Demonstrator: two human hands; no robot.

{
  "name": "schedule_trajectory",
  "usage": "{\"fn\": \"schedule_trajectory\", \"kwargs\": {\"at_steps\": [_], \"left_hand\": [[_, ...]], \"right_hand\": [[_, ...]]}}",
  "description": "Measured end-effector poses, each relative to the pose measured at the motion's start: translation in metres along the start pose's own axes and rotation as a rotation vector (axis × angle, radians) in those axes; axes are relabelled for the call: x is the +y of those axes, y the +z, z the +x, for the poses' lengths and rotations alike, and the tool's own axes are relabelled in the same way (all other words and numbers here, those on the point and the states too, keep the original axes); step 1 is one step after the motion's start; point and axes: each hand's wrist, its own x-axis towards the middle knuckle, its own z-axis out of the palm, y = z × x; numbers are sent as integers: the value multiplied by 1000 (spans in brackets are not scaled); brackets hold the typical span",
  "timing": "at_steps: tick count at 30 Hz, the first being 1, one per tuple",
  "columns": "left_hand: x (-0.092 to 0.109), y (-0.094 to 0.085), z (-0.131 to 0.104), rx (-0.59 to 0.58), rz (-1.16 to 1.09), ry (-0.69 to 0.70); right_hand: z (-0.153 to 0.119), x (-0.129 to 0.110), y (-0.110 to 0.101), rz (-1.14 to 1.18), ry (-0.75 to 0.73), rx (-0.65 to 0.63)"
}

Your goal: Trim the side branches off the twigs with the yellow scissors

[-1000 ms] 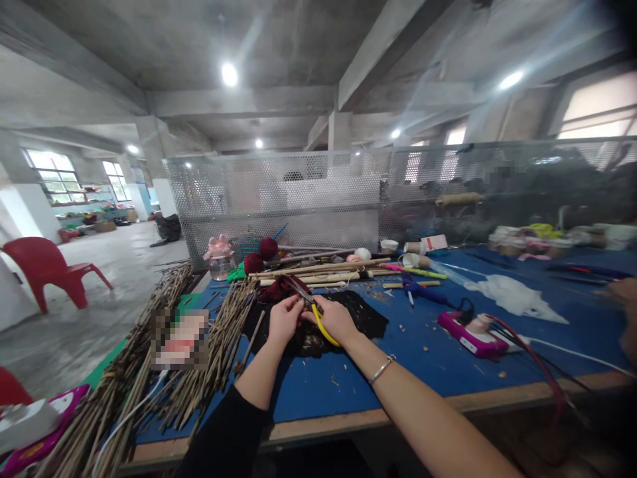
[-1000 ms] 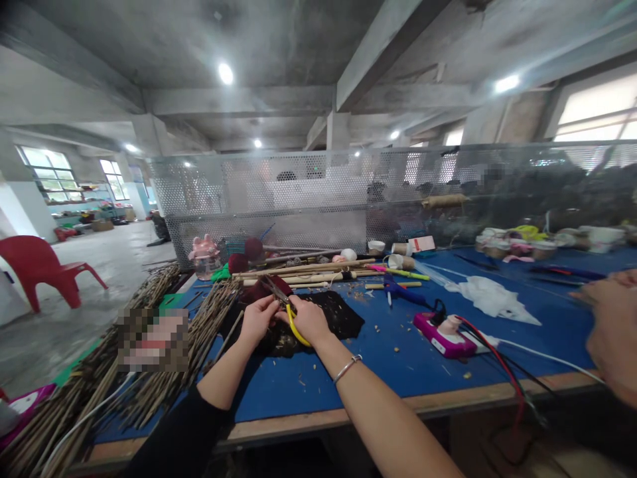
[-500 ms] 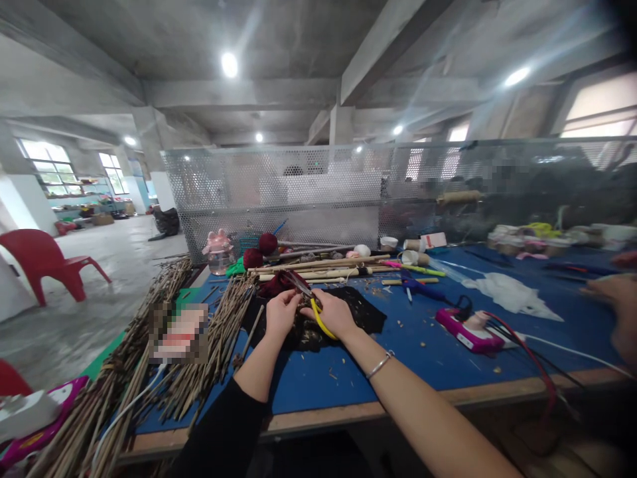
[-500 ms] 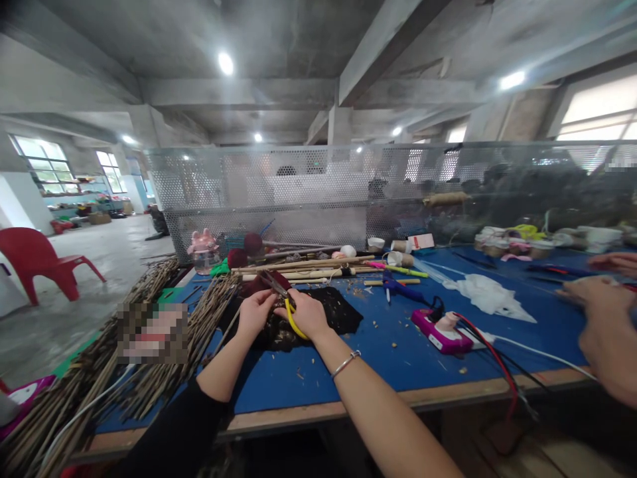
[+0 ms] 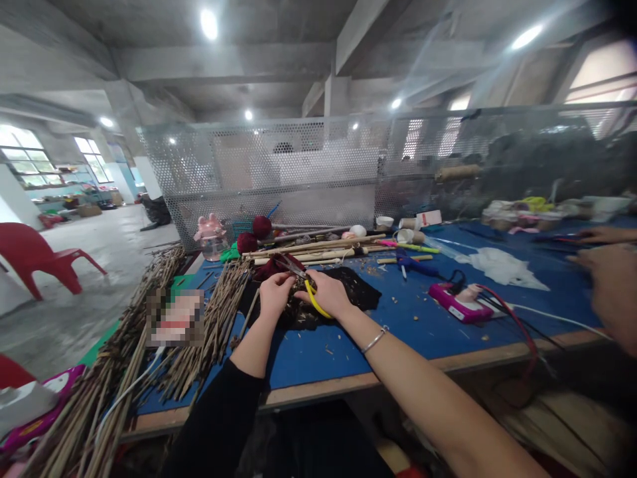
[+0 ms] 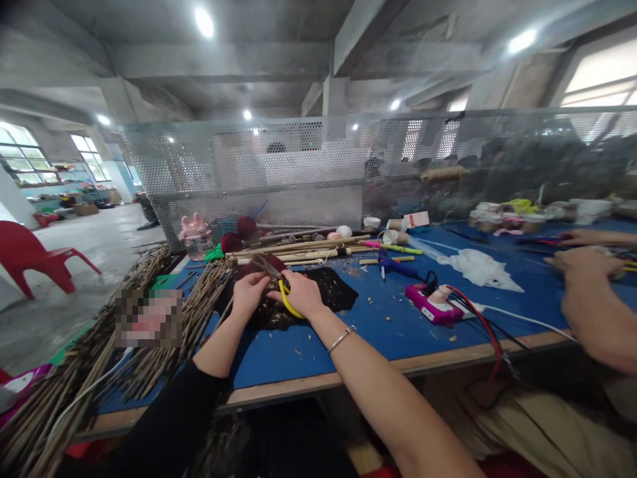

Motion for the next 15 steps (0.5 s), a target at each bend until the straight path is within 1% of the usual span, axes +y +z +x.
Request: {"fn": "schedule_trajectory", "kwargs": {"at_steps": [5, 8, 12, 15], "left_hand": [[1, 0, -1, 7, 51, 25], [4, 2, -3, -30, -7, 23], [10, 4, -6, -72, -93, -32], [11, 6, -7, -82, -127, -50]], "right_hand": [[1, 1, 4, 21, -53, 8], [2, 2, 7, 56, -102, 38], [3, 4, 9, 112, -103, 91], [3, 4, 9, 139, -94, 78]]}}
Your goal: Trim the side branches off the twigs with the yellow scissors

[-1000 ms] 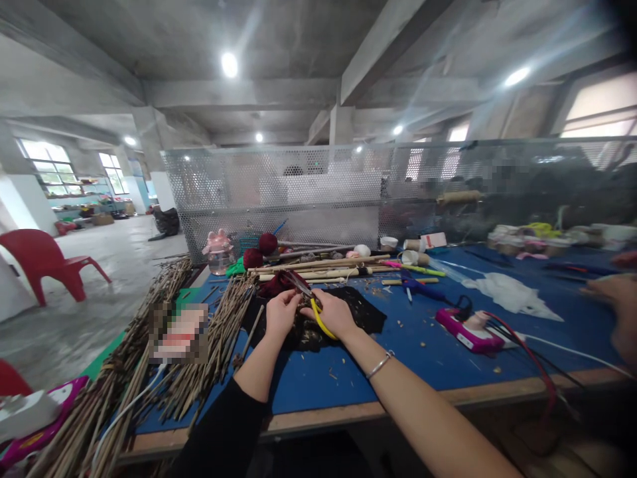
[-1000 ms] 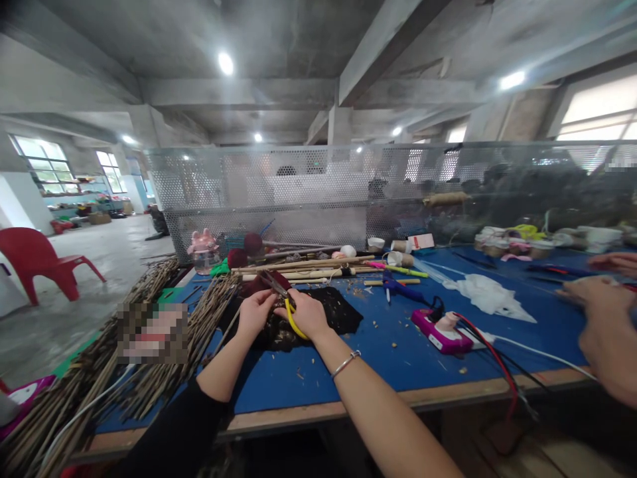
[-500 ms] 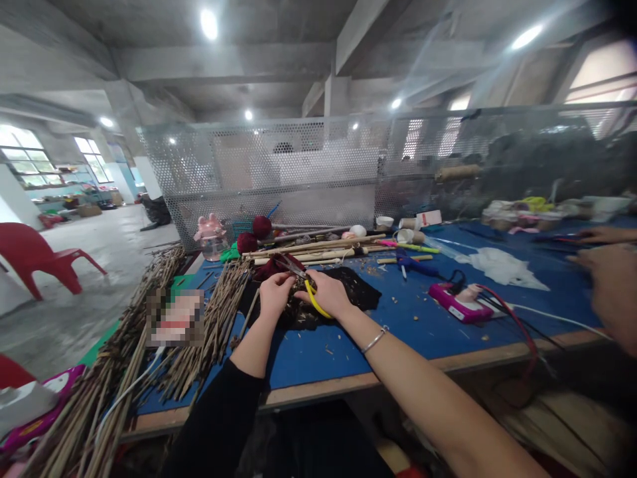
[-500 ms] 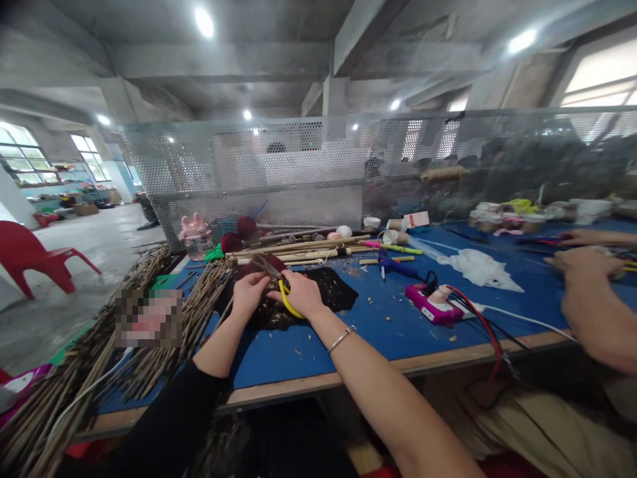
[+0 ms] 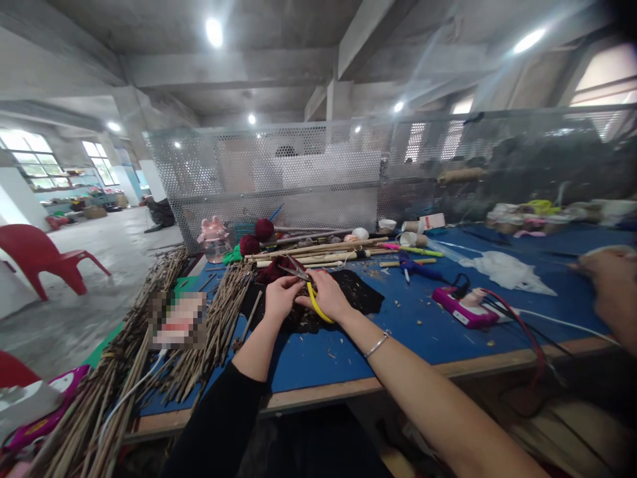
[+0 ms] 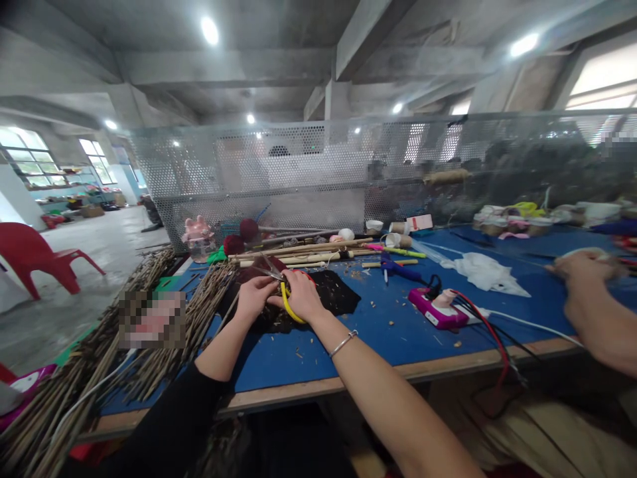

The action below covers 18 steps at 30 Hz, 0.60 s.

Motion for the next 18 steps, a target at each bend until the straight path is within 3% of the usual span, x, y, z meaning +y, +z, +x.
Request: {"fn": "schedule_trajectory", "kwargs": {"at_steps": [7, 18], "left_hand": [[-1, 0, 0, 13, -9, 24], [4, -1, -3, 3, 13, 34]], "right_hand": [[0, -3, -3, 7, 17, -76], [-1, -5, -6, 125, 43, -84]]}}
